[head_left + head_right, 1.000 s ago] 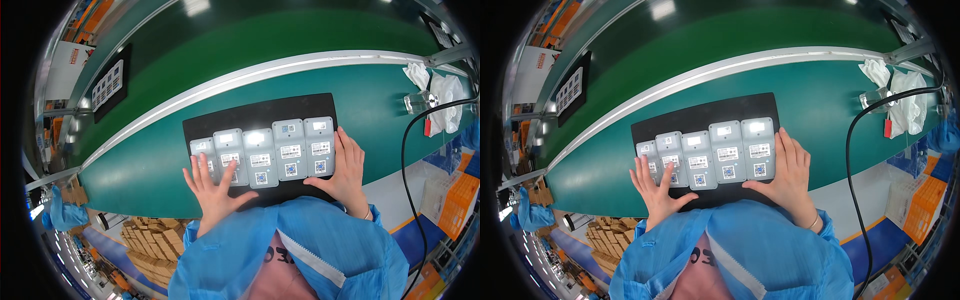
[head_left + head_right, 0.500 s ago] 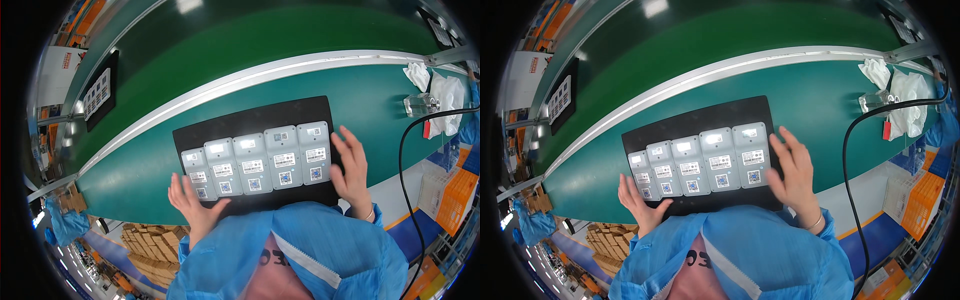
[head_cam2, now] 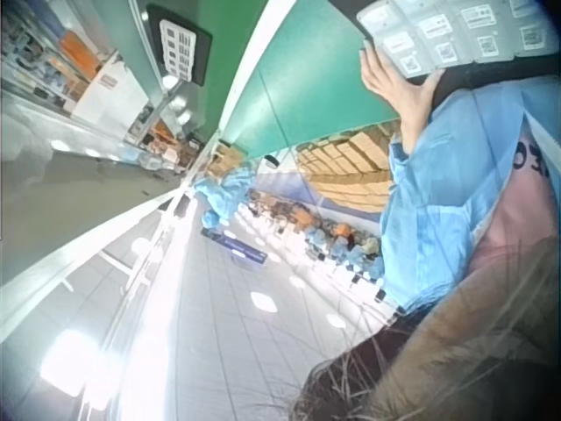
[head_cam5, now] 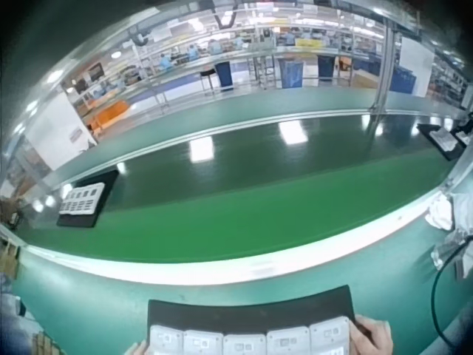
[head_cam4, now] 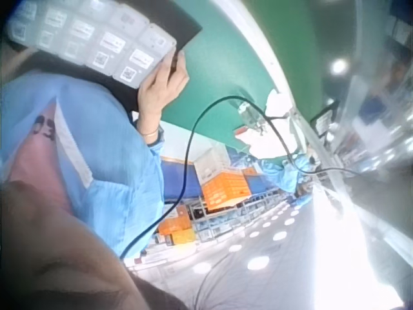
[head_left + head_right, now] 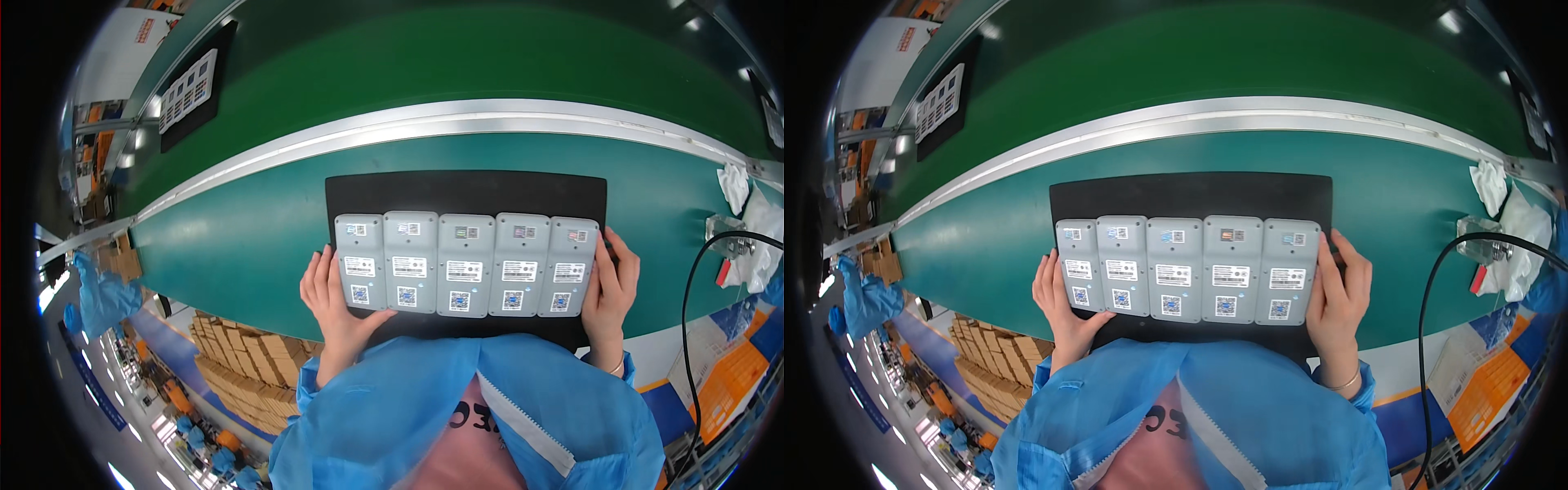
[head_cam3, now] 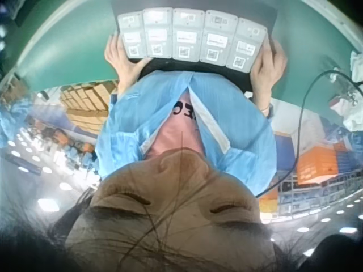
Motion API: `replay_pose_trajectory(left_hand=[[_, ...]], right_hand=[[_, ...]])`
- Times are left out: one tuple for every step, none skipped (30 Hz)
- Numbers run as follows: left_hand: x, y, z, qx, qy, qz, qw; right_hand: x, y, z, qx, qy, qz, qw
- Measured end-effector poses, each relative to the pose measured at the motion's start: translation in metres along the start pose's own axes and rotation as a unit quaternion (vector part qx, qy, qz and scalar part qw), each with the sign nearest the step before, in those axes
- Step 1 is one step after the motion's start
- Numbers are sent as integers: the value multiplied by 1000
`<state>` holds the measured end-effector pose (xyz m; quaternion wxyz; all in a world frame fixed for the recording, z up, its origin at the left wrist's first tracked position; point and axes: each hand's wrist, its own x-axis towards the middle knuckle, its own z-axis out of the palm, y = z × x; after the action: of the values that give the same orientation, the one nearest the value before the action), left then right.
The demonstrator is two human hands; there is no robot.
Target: The person cleans the back surfaces of several small white electronic devices using a white cloth and a red tool. They repeatedly pick up the devices, wipe them, and place them back on a black mat on the assembly line.
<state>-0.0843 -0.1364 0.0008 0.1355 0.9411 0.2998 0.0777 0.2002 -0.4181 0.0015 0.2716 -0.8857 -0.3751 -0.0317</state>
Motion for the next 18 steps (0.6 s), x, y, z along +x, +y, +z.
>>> replay_pose_trajectory(left_hand=[[0, 0, -1, -1, -2, -2, 1000], [-1, -1, -1, -3, -3, -3, 1000], [0, -1, 0, -1, 1, 5, 1000], [1, -1, 0, -5, -2, 3, 1000], [2, 0, -2, -8, -4, 1, 1000], [1, 1, -2, -17, -4, -5, 1000], [1, 1, -3, -28, -8, -5, 1000], [1, 0, -4, -39, -12, -6, 999], [1, -1, -5, -48, -16, -5, 999], [2, -2, -6, -56, -26, -2, 998], [2, -3, -7, -63, -37, 2, 997], [2, -6, -9, -69, -46, 3, 997], [3, -3, -9, -76, -34, -9, 996], [3, -3, -8, -74, -29, -14, 997], [3, -5, -6, -73, -25, -17, 997], [3, -6, -6, -72, -20, -20, 997], [2, -5, -6, -87, -5, -28, 996], [0, -5, -6, -88, -2, -31, 996]], right_hand=[[0, -1, 0, -3, -2, -1, 1000], [0, -1, 0, -7, -5, -2, 1000], [-2, 1, 1, 1, -7, 8, 1000], [-3, 2, 2, 4, -5, 8, 1000], [-4, 3, 4, 8, -2, 8, 1000], [-3, 5, 3, 8, -2, 3, 1000], [-3, 5, 4, 12, -6, 7, 1000], [-3, 5, 4, 10, -5, 8, 1000], [-4, 6, 6, 10, -3, 9, 1000], [-5, 6, 7, 10, -1, 10, 1000], [-6, 8, 6, 7, -3, 12, 1000], [-7, 9, 5, 6, -6, 14, 1000], [-7, 10, 5, 6, -9, 15, 1000], [-8, 10, 5, 6, -8, 12, 1000], [-8, 10, 6, 5, -6, 10, 1000], [-9, 10, 6, 4, -4, 10, 1000], [-7, 11, 5, 4, -16, 12, 1000], [-7, 11, 6, 7, -18, 10, 1000]])
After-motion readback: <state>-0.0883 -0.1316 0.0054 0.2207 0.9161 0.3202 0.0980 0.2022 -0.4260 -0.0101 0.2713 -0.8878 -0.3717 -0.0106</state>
